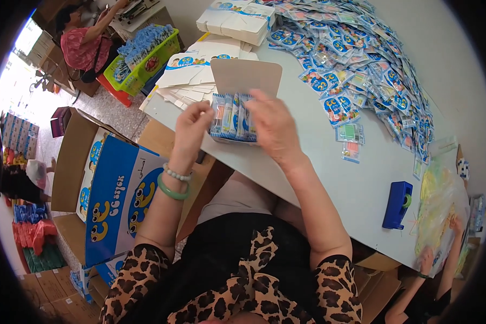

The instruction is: Packing sanitary pad packets into smaller product boxes and then into larger shipping boxes.

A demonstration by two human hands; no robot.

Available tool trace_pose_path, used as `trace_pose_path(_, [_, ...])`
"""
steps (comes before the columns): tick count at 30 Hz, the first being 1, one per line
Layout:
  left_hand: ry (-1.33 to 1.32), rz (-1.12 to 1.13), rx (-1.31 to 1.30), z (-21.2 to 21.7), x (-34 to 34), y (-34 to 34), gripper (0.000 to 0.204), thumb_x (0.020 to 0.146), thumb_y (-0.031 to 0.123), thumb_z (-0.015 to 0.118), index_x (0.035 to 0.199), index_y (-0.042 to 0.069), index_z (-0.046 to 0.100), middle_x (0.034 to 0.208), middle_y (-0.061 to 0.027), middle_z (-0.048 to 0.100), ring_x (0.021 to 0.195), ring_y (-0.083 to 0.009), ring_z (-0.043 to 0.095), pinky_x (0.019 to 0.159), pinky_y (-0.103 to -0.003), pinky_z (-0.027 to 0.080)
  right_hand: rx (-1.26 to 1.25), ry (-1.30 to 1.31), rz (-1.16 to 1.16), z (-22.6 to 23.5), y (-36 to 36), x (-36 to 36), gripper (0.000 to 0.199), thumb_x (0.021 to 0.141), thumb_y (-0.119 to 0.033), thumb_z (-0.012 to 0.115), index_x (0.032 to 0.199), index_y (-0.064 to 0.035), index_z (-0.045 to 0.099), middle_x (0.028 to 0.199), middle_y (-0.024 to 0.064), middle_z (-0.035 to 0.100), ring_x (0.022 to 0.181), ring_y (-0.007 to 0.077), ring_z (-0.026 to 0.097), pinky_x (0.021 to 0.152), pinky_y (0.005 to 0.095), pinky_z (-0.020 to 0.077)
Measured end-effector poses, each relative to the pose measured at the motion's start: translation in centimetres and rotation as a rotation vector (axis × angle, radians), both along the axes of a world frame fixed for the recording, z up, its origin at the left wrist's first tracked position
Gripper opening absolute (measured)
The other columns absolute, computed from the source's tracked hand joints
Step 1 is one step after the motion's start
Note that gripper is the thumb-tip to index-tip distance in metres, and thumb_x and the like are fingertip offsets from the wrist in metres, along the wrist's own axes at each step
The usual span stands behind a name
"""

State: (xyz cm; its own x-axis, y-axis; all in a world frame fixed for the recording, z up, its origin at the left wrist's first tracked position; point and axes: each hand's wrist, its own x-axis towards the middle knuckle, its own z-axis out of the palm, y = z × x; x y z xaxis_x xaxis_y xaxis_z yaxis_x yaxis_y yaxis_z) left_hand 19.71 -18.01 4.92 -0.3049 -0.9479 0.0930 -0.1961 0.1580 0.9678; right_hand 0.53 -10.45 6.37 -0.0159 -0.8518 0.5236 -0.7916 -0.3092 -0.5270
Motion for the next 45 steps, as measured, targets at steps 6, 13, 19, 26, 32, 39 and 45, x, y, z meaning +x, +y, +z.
trace_pose_path(6, [0.397,-0.186,0.478,-2.7,0.0,-3.4,0.043,0.099,0.025,0.045,0.134,0.0,0.045,0.122,-0.0102,0.057,0.112,-0.014,0.052,0.096,-0.027,0.041,0.203,-0.819,-0.307,-1.7,0.8,-2.2,0.035,0.092,-0.01,0.052,0.125,0.0015,0.056,0.125,0.0112,0.059,0.12,0.0192,0.051,0.103,0.0313,0.0376])
trace_pose_path(13, [0.4,-0.35,0.462,-1.3,-3.8,1.6,0.045,0.1,0.028,0.039,0.138,0.004,0.039,0.127,-0.0087,0.052,0.118,-0.0156,0.048,0.102,-0.03,0.036,0.304,-1.186,-0.171,-3.7,3.2,-2.7,0.049,0.093,-0.021,0.053,0.135,0.0022,0.045,0.128,0.011,0.054,0.118,0.0191,0.05,0.102,0.0313,0.0365])
trace_pose_path(19, [0.436,-0.397,0.619,-0.2,-4.9,5.0,0.055,0.1,0.032,0.047,0.143,0.001,0.03,0.135,-0.0103,0.048,0.123,-0.0167,0.049,0.102,-0.03,0.041,0.307,-1.101,-0.233,-2.7,8.5,-4.8,0.047,0.089,-0.019,0.057,0.132,0.0007,0.048,0.123,0.0092,0.057,0.113,0.0197,0.052,0.098,0.0331,0.0389])
trace_pose_path(26, [0.311,-0.293,0.489,-2.1,-6.5,4.5,0.034,0.093,0.018,0.053,0.122,0.0,0.052,0.107,-0.0093,0.063,0.094,-0.0139,0.061,0.08,-0.028,0.05,-0.205,0.232,-0.207,-0.4,8.7,-1.4,0.036,0.079,-0.003,0.064,0.114,-0.0013,0.058,0.117,0.0128,0.059,0.108,0.0291,0.054,0.092,0.0372,0.0437])
trace_pose_path(32, [-0.247,-0.118,0.103,-1.9,-5.7,2.4,0.029,0.082,0.022,0.063,0.101,0.0,0.061,0.082,-0.0132,0.064,0.076,-0.0168,0.062,0.069,-0.033,0.049,-0.034,0.291,-0.035,-0.3,6.9,1.7,0.037,0.075,-0.005,0.067,0.111,-0.0027,0.058,0.118,0.0098,0.058,0.11,0.0304,0.052,0.094,0.0423,0.0412])
trace_pose_path(39, [0.003,-0.187,-0.081,-8.2,-7.0,3.2,0.037,0.094,0.031,0.049,0.104,-0.003,0.057,0.092,-0.0202,0.063,0.084,-0.0268,0.06,0.077,-0.038,0.049,0.175,0.44,-0.104,1.3,7.6,3.0,0.057,0.076,-0.011,0.068,0.13,-0.0079,0.052,0.129,0.0102,0.051,0.117,0.0306,0.047,0.099,0.0451,0.0342])
trace_pose_path(45, [0.126,-0.118,0.372,-2.7,-6.6,4.1,0.035,0.088,0.022,0.058,0.108,-0.006,0.057,0.093,-0.0157,0.063,0.083,-0.0166,0.058,0.07,-0.03,0.047,0.192,0.565,-0.167,1.0,8.4,3.0,0.054,0.08,-0.018,0.067,0.13,-0.007,0.051,0.13,0.0128,0.05,0.119,0.031,0.045,0.101,0.0464,0.032])
